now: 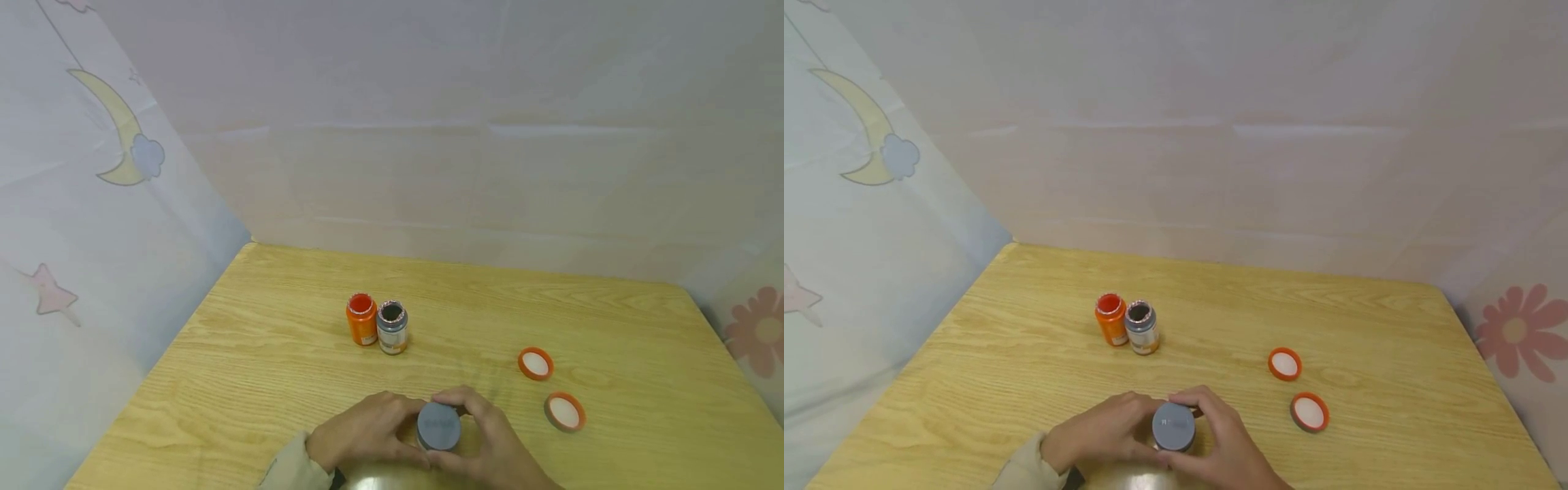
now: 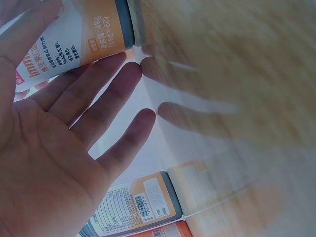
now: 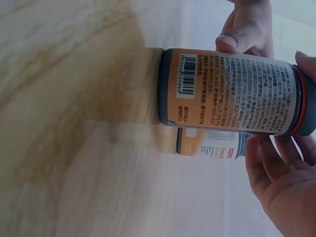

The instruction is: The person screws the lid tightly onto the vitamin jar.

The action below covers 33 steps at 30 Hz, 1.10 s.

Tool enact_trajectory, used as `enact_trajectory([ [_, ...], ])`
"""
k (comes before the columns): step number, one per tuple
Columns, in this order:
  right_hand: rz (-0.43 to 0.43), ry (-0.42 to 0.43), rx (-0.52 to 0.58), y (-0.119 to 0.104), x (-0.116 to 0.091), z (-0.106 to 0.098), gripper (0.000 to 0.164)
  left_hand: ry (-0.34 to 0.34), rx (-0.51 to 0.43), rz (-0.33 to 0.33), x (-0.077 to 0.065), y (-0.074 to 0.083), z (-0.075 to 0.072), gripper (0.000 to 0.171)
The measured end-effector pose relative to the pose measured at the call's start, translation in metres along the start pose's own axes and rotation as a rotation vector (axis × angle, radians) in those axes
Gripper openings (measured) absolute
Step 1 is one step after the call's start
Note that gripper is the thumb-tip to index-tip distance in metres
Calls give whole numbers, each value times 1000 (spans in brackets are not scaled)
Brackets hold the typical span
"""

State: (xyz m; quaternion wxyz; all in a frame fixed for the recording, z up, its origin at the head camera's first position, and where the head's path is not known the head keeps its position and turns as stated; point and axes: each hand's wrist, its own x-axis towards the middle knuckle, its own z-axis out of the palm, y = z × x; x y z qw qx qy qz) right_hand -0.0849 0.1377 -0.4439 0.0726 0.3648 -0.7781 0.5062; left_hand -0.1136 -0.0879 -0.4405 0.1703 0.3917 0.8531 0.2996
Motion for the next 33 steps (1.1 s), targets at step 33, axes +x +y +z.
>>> enact_trajectory([
  [33,-14,-26,-30,1,0,1,67,-6,4,-24,0,2,0,49],
])
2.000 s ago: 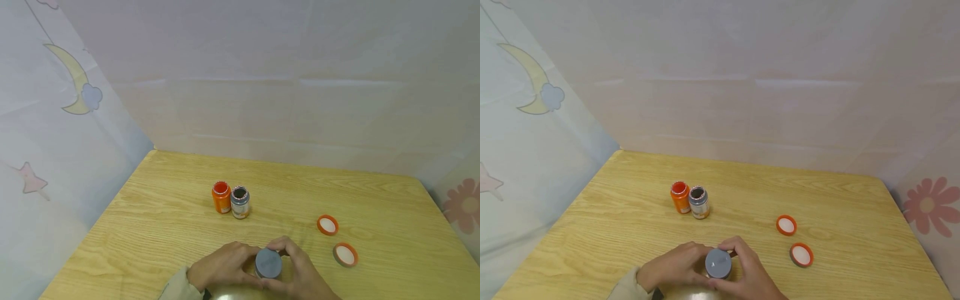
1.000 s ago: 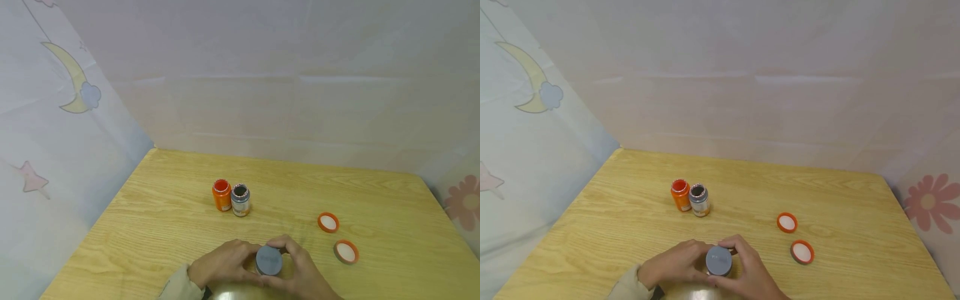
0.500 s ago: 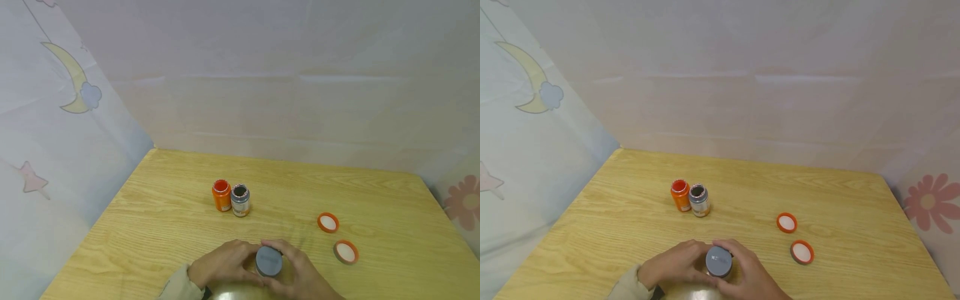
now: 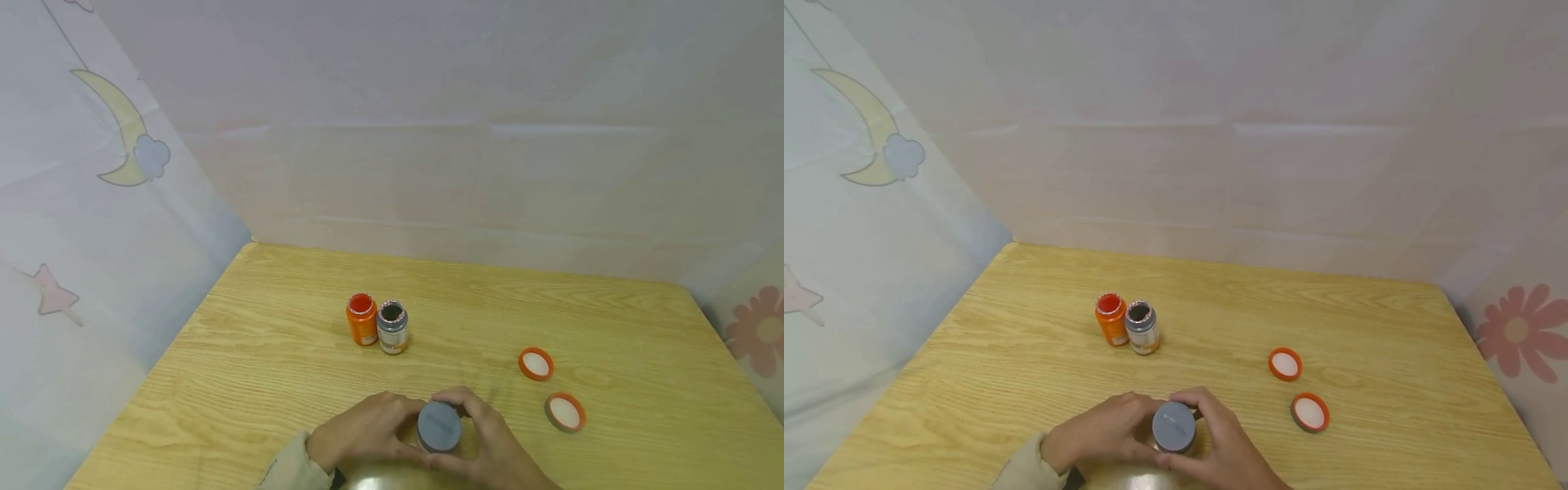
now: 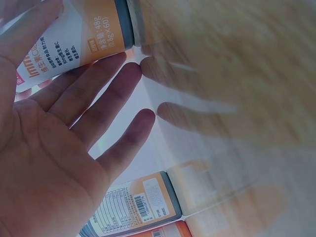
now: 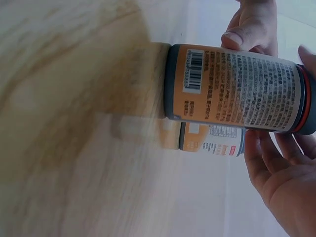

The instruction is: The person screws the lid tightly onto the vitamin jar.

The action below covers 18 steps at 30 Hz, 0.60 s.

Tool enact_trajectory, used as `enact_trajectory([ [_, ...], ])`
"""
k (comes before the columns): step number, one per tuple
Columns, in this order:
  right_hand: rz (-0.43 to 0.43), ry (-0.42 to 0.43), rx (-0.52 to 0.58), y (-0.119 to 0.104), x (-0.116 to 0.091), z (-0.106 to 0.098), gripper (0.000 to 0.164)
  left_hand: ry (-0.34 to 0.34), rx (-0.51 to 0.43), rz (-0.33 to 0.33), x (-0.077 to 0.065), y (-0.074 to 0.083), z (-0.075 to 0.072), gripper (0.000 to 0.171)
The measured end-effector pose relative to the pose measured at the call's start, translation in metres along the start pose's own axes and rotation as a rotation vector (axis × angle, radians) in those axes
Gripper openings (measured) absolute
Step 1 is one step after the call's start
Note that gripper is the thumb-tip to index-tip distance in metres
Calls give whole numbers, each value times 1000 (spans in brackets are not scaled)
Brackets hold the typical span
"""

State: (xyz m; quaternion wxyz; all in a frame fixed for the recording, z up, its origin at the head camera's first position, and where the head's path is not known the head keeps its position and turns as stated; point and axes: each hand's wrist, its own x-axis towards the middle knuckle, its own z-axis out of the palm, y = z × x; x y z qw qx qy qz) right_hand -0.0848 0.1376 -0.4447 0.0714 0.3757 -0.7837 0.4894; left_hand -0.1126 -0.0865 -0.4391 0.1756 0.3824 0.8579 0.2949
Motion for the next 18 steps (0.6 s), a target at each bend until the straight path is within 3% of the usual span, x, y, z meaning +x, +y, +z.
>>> enact_trajectory([
  [6,-46,-46,-54,0,-3,-4,73,-2,12,22,-1,-2,0,60],
  [11,-12,-84,-67,-1,-5,-8,71,3,14,41,-1,-2,1,60],
  [18,-43,-42,-13,2,-2,-6,66,2,-5,23,-1,-2,1,53],
])
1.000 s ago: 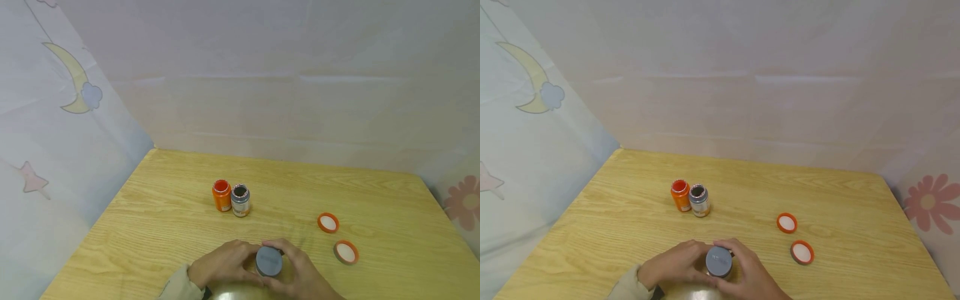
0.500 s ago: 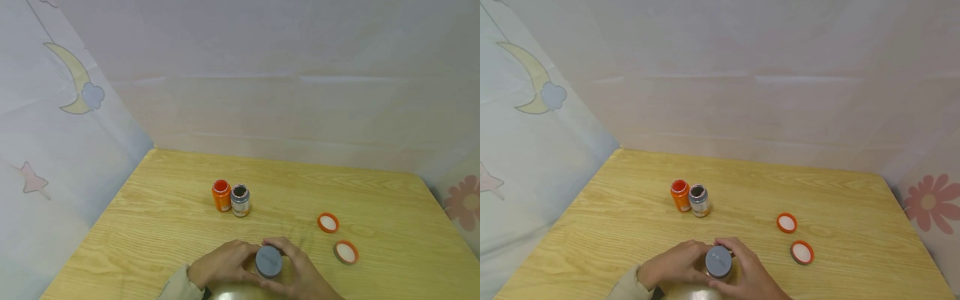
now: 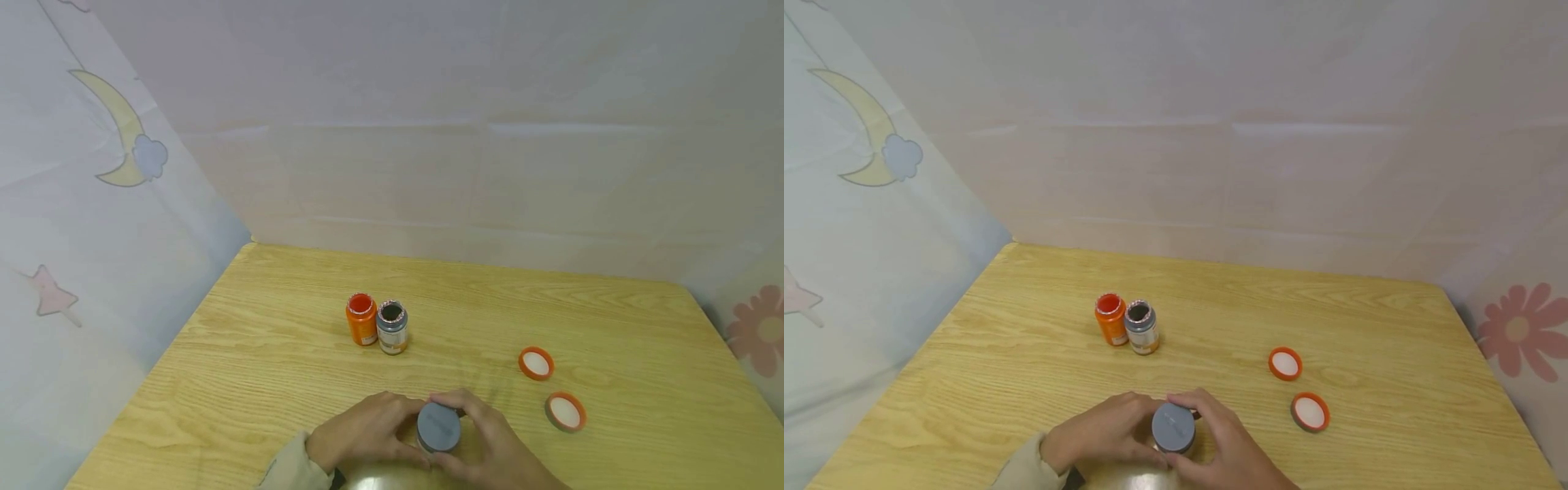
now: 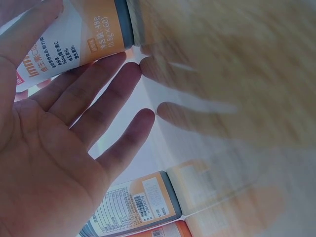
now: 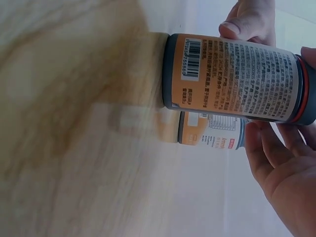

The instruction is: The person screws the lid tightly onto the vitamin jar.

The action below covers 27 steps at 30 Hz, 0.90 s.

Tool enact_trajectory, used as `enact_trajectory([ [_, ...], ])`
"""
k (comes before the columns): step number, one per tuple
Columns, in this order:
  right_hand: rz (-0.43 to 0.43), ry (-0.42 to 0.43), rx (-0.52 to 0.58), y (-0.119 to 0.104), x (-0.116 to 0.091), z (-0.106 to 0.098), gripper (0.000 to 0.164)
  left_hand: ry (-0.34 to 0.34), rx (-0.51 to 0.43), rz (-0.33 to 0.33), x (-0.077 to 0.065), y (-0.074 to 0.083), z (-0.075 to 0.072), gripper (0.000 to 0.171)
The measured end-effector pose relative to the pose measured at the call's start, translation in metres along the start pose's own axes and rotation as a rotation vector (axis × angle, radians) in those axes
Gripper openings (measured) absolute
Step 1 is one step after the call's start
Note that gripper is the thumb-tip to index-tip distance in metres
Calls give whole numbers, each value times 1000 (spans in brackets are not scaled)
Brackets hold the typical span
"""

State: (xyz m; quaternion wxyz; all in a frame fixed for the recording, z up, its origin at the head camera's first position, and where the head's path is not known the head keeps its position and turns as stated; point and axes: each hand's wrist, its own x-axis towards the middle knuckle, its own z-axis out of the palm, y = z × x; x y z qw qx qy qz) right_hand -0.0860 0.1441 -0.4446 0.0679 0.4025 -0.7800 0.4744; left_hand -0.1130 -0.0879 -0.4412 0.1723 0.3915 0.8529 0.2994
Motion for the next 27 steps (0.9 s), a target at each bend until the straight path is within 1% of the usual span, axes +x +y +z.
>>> enact_trajectory([
  [2,-1,19,24,0,1,1,65,-2,-4,-3,0,0,0,52],
  [5,18,37,44,0,1,3,64,-8,-14,-15,1,1,-1,50],
  [9,40,41,50,0,1,4,65,-13,-18,-29,1,1,-1,48],
  [11,49,42,47,0,1,4,66,-11,-10,-22,1,1,-1,48],
  [16,28,43,37,-1,3,3,64,-15,-10,-24,2,1,0,49],
  [18,12,42,32,-1,3,3,64,-19,-19,-35,2,1,0,49],
  [27,19,38,40,-1,3,2,63,-19,3,-13,1,0,-1,49],
])
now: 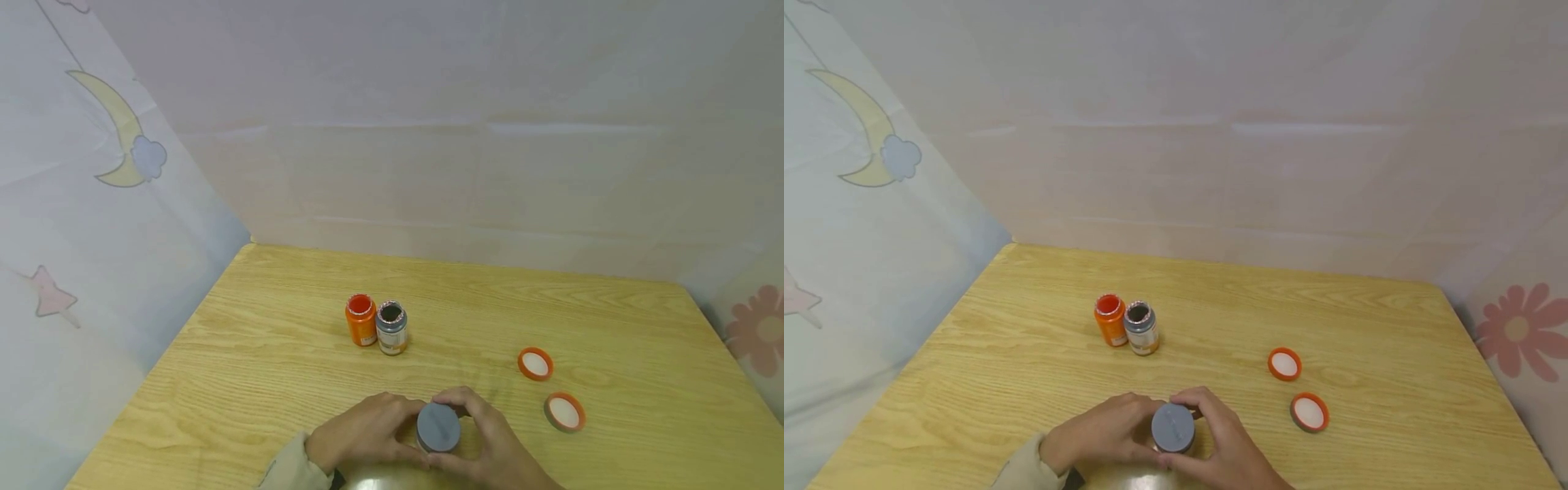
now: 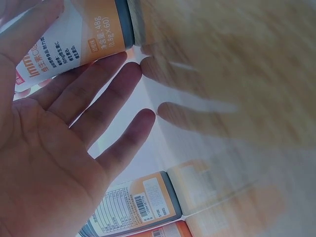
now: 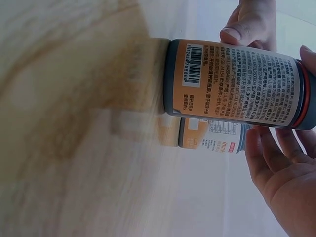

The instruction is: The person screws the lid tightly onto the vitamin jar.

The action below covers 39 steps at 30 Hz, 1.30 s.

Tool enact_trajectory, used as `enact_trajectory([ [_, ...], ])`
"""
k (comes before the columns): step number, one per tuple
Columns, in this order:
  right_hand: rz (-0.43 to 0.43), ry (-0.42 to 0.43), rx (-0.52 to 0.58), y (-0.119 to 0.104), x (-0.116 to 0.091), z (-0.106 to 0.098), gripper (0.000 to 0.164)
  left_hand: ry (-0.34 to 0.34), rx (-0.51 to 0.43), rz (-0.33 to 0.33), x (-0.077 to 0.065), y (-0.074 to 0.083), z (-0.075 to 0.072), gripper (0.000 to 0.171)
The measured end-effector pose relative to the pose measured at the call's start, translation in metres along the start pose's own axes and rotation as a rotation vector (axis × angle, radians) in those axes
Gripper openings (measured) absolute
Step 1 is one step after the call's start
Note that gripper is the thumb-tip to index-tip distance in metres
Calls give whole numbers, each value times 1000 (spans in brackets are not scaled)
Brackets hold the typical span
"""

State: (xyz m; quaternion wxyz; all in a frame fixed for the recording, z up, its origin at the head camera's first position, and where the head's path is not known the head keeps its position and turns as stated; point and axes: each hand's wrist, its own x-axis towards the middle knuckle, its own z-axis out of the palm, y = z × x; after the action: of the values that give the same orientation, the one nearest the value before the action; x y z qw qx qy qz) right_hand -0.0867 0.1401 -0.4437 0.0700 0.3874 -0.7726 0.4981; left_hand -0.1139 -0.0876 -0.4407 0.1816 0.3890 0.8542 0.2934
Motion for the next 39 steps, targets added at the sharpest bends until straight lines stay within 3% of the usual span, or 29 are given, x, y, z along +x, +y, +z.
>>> enact_trajectory([
  [10,5,-4,-40,0,-2,-1,67,8,39,16,-1,1,-1,48],
  [18,191,1,-68,-5,-7,-5,67,21,38,-26,-4,1,-2,45],
  [25,83,43,-126,-1,-9,-14,72,81,56,-40,-10,-7,-1,47],
  [33,123,49,-172,-5,-11,-19,67,115,35,-104,-20,-13,-12,46],
  [39,103,68,-193,-1,-14,-23,67,138,20,-188,-31,-21,-22,52],
])
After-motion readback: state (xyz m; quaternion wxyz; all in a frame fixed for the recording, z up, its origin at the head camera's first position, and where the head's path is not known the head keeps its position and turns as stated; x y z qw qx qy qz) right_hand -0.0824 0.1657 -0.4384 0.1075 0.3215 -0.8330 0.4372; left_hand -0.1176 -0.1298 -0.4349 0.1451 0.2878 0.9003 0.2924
